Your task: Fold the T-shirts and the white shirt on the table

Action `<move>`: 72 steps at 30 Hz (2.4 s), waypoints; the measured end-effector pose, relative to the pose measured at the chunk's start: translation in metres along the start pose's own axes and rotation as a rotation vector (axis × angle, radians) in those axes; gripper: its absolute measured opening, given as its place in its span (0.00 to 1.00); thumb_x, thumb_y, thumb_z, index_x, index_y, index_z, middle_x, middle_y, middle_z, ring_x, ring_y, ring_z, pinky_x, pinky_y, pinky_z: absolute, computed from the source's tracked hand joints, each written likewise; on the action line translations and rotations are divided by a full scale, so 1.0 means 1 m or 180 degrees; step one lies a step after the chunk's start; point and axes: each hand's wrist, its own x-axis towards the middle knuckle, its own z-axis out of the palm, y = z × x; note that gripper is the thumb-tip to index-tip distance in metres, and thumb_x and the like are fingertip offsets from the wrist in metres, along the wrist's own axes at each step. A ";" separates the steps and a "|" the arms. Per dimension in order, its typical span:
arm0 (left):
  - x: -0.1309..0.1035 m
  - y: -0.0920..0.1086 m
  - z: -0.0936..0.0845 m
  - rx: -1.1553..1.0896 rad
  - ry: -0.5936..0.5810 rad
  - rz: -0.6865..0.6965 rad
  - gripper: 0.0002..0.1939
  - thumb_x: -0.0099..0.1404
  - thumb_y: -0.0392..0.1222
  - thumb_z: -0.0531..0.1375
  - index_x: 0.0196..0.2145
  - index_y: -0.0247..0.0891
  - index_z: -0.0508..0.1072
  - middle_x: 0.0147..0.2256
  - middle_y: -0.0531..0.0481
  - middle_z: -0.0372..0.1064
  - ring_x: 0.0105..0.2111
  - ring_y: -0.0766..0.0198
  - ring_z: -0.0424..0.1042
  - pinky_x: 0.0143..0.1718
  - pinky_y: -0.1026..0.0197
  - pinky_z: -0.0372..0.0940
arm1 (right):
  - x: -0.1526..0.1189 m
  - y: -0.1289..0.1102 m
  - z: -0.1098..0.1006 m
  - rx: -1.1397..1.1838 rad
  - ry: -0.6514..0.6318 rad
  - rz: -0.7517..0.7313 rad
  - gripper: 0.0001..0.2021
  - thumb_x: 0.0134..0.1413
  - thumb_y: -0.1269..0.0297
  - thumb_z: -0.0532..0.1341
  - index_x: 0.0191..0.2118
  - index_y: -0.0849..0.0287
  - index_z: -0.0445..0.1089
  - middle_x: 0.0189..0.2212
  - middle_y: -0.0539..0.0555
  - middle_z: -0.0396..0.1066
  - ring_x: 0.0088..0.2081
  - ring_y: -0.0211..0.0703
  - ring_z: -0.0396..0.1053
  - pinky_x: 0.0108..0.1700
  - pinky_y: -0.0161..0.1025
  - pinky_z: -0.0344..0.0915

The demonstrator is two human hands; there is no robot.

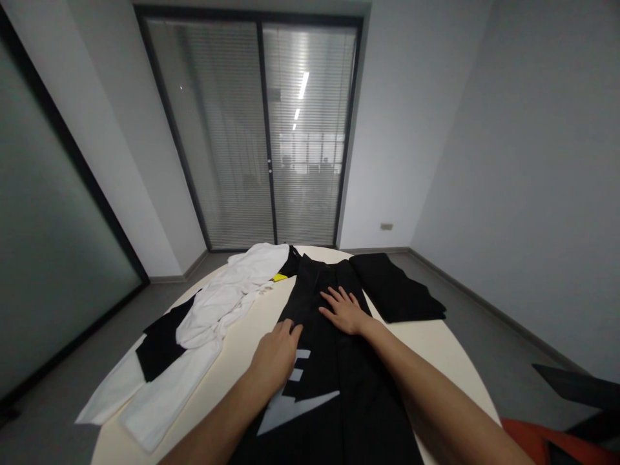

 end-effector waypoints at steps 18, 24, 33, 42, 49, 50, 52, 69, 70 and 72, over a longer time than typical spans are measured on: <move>-0.004 -0.001 -0.007 -0.0851 -0.0067 0.0628 0.17 0.69 0.34 0.51 0.51 0.45 0.73 0.45 0.48 0.74 0.43 0.57 0.76 0.44 0.59 0.66 | -0.001 -0.021 -0.005 -0.0063 0.0306 -0.0091 0.35 0.62 0.52 0.57 0.70 0.54 0.51 0.67 0.63 0.56 0.68 0.66 0.46 0.64 0.64 0.43; -0.003 -0.019 -0.008 -0.0750 -0.0207 0.1287 0.17 0.65 0.31 0.55 0.46 0.48 0.75 0.44 0.51 0.70 0.42 0.61 0.74 0.43 0.63 0.65 | 0.004 -0.024 -0.011 -0.0233 0.0659 -0.0844 0.20 0.64 0.65 0.56 0.61 0.49 0.68 0.50 0.59 0.71 0.52 0.52 0.66 0.57 0.51 0.52; 0.006 -0.023 -0.004 -0.1025 0.0077 0.1293 0.09 0.71 0.35 0.53 0.42 0.43 0.72 0.41 0.53 0.70 0.41 0.64 0.72 0.43 0.65 0.63 | 0.014 -0.016 0.005 0.0271 0.1006 -0.0698 0.14 0.67 0.65 0.55 0.50 0.50 0.76 0.46 0.53 0.76 0.48 0.47 0.70 0.52 0.44 0.57; 0.002 -0.012 -0.002 -0.0986 -0.0081 0.1658 0.13 0.67 0.36 0.59 0.46 0.49 0.76 0.48 0.51 0.68 0.47 0.61 0.69 0.50 0.61 0.63 | 0.013 -0.010 0.005 0.0975 0.0943 -0.0721 0.16 0.67 0.64 0.53 0.55 0.50 0.72 0.50 0.52 0.75 0.51 0.46 0.70 0.57 0.45 0.60; 0.008 0.000 0.006 -0.0909 0.0297 0.1495 0.11 0.73 0.40 0.53 0.44 0.45 0.76 0.46 0.49 0.70 0.45 0.60 0.69 0.48 0.59 0.63 | 0.016 -0.003 0.001 0.1479 0.1031 -0.0774 0.14 0.62 0.59 0.59 0.51 0.53 0.76 0.45 0.54 0.77 0.46 0.46 0.73 0.51 0.41 0.65; 0.008 0.002 0.007 -0.0909 0.0355 0.1474 0.11 0.73 0.41 0.53 0.45 0.45 0.76 0.47 0.49 0.70 0.45 0.60 0.69 0.49 0.58 0.63 | 0.017 -0.001 0.000 0.1490 0.1093 -0.0727 0.14 0.62 0.60 0.60 0.50 0.54 0.76 0.43 0.54 0.77 0.43 0.46 0.73 0.50 0.41 0.65; 0.007 0.004 0.008 -0.0919 0.0322 0.1544 0.12 0.72 0.41 0.54 0.49 0.47 0.74 0.50 0.48 0.69 0.48 0.59 0.68 0.52 0.56 0.63 | 0.017 0.002 0.000 0.1451 0.1110 -0.0646 0.14 0.61 0.60 0.60 0.50 0.54 0.76 0.40 0.52 0.77 0.38 0.43 0.72 0.46 0.39 0.65; -0.003 0.008 0.006 -0.1208 -0.0206 0.1925 0.35 0.61 0.48 0.65 0.64 0.52 0.62 0.67 0.47 0.54 0.65 0.48 0.56 0.66 0.44 0.51 | 0.015 0.031 -0.005 0.0957 0.0994 -0.0492 0.18 0.61 0.61 0.57 0.55 0.56 0.72 0.49 0.57 0.74 0.51 0.49 0.68 0.56 0.46 0.61; -0.003 0.008 0.006 -0.1167 -0.0248 0.1906 0.37 0.60 0.48 0.65 0.65 0.52 0.61 0.69 0.46 0.50 0.66 0.46 0.53 0.66 0.41 0.49 | 0.014 0.032 -0.005 0.0684 0.0977 -0.0446 0.18 0.61 0.61 0.58 0.55 0.55 0.72 0.54 0.57 0.71 0.56 0.51 0.65 0.59 0.48 0.59; -0.003 0.009 0.006 -0.1092 -0.0354 0.1884 0.41 0.59 0.51 0.66 0.67 0.52 0.58 0.70 0.45 0.44 0.68 0.41 0.47 0.66 0.37 0.46 | 0.012 0.031 -0.006 0.0323 0.0866 -0.0360 0.19 0.59 0.58 0.60 0.55 0.53 0.72 0.58 0.57 0.68 0.60 0.55 0.61 0.61 0.52 0.56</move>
